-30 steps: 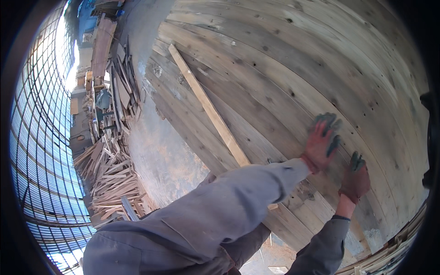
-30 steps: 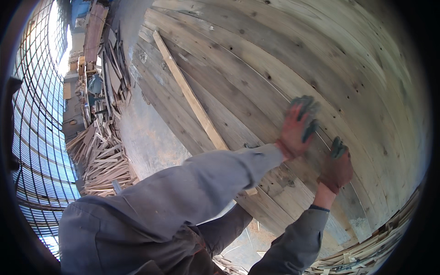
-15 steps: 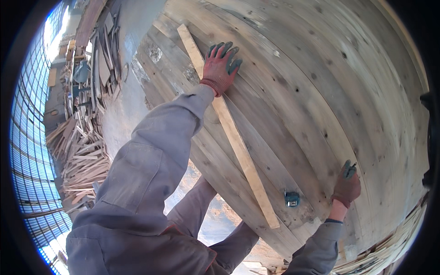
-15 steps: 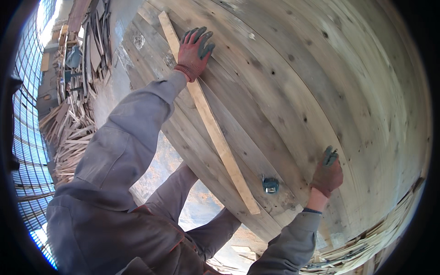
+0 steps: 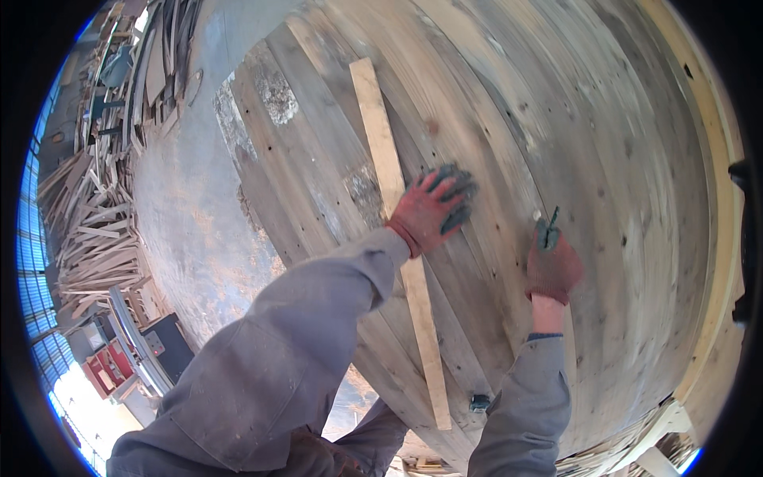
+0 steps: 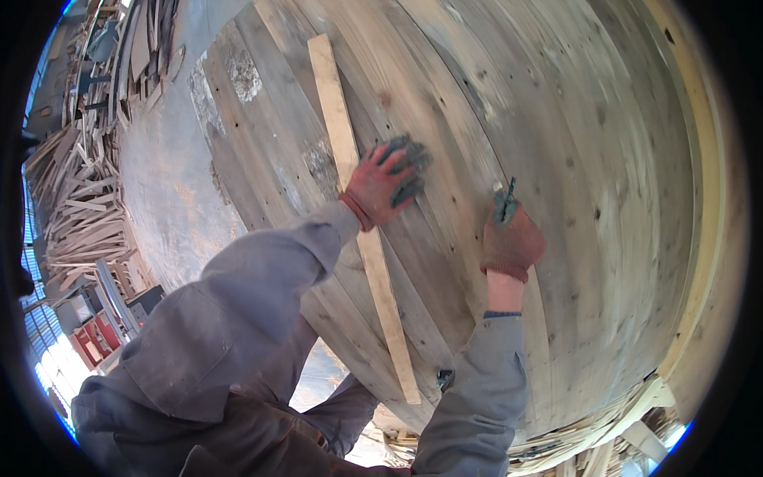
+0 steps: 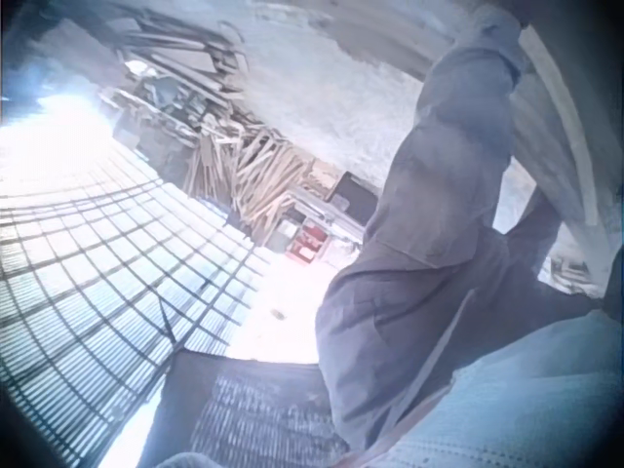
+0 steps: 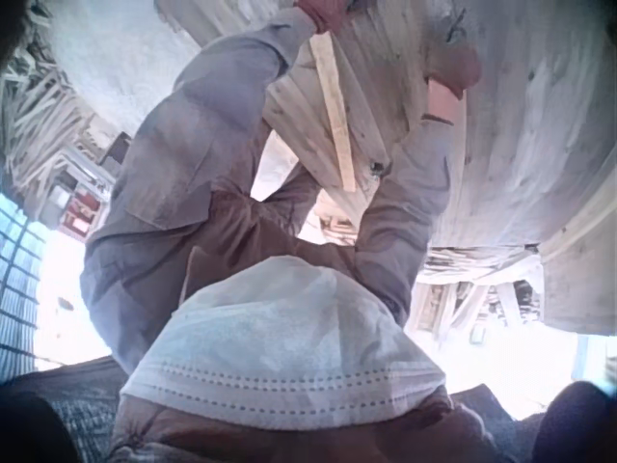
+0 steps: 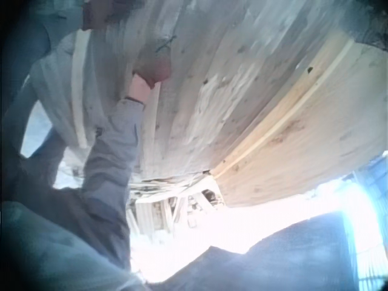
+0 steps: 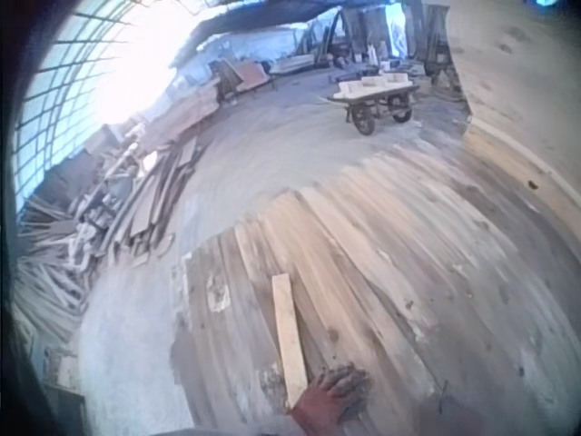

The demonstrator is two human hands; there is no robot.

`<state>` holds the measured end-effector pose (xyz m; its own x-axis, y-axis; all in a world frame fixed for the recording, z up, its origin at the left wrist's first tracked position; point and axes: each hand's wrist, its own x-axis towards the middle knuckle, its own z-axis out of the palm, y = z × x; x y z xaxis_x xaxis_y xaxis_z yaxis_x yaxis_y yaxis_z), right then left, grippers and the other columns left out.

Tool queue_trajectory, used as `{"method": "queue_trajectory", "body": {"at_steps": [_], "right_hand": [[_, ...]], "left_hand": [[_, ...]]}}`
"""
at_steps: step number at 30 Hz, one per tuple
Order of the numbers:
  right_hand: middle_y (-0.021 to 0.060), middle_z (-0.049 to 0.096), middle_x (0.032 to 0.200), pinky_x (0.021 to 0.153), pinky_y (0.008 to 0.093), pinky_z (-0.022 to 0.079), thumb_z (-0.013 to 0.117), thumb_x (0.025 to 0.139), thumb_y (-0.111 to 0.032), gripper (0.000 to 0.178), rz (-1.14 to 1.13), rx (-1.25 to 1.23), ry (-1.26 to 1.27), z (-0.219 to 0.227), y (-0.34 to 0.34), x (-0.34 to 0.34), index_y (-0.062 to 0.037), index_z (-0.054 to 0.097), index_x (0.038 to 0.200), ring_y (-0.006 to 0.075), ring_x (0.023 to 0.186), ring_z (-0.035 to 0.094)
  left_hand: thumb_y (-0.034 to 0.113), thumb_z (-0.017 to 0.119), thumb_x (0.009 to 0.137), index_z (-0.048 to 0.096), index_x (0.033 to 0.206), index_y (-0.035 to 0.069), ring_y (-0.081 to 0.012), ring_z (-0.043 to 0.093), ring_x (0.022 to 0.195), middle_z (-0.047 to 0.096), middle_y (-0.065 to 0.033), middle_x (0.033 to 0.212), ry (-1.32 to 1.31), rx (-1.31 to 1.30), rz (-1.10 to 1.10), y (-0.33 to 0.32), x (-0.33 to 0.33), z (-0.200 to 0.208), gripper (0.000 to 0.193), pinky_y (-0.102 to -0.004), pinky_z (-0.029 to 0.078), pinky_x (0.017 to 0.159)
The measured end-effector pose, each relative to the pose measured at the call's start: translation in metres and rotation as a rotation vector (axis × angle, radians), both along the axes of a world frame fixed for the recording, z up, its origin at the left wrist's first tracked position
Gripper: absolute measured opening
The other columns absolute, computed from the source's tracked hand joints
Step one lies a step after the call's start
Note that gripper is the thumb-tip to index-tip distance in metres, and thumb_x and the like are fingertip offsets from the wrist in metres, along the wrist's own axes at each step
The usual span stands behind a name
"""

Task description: The person measures a large curved wooden panel with a tape measure, then uses a pencil to mark lines along the panel's surface. The person repositions the tape measure and pencil multiple times to mark different sections of the panel.

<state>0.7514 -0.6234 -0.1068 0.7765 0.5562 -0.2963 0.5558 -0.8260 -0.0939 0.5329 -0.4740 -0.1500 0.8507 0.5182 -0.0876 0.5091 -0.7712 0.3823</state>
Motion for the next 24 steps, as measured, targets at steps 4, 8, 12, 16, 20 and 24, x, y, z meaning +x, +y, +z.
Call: {"method": "queue_trajectory", "body": {"at_steps": [4,8,12,16,20,24], "right_hand": [[0.0163,0.074,0.082,0.068,0.0512,0.056,0.059,0.095,-0.054,0.042,0.134,0.097,0.001,-0.005,0.096,-0.002,-0.0148,0.075,0.093,0.0407,0.078,0.072],[0.0161,0.074,0.082,0.07,0.051,0.057,0.059,0.094,-0.055,0.044,0.16,0.104,0.0,-0.01,0.189,-0.009,-0.0135,0.075,0.093,0.0395,0.08,0.072],[0.016,0.074,0.082,0.073,0.0502,0.057,0.06,0.094,-0.054,0.044,0.196,0.164,-0.003,-0.005,0.282,-0.012,-0.0129,0.074,0.092,0.0383,0.082,0.073],[0.0142,0.075,0.086,0.072,0.0469,0.057,0.062,0.096,-0.052,0.042,0.14,0.31,0.085,0.0,0.371,-0.019,-0.012,0.073,0.093,0.0356,0.083,0.073],[0.0066,0.076,0.093,0.073,0.0349,0.057,0.072,0.095,-0.039,0.031,-0.444,1.154,0.926,-0.018,0.447,-0.025,-0.0075,0.071,0.095,0.0222,0.083,0.073],[0.0079,0.077,0.108,0.079,0.032,0.056,0.066,0.1,-0.021,0.027,-0.243,1.243,1.068,-0.051,0.496,-0.018,-0.0051,0.071,0.122,0.0172,0.092,0.073]], "left_hand": [[0.044,0.065,0.089,0.064,0.134,0.017,-0.0367,0.04,0.142,0.049,-0.0097,0.15,-0.013,-0.061,-0.031,0.008,-0.001,0.004,0.052,-0.0526,0.033,0.118],[0.043,0.065,0.09,0.062,0.137,0.018,-0.0342,0.042,0.142,0.05,-0.0071,0.151,-0.104,-0.104,-0.045,0.016,-0.002,0.005,0.053,-0.0529,0.033,0.118],[0.04,0.064,0.091,0.061,0.139,0.019,-0.0327,0.045,0.14,0.051,-0.0064,0.15,-0.138,-0.164,-0.044,0.019,-0.002,0.002,0.053,-0.0534,0.034,0.118],[0.04,0.066,0.091,0.059,0.139,0.018,-0.0313,0.045,0.141,0.048,-0.0053,0.152,-0.139,-0.225,-0.051,0.019,-0.006,-0.003,0.054,-0.0533,0.035,0.118],[0.039,0.066,0.091,0.065,0.13,0.018,-0.029,0.047,0.137,0.048,-0.0042,0.152,-0.082,-0.28,-0.089,0.017,-0.009,-0.006,0.044,-0.0548,0.036,0.117],[0.038,0.065,0.093,0.065,0.13,0.02,-0.028,0.048,0.136,0.049,-0.004,0.151,-0.147,-0.279,-0.078,0.019,-0.01,-0.007,0.042,-0.0547,0.036,0.117]]}}
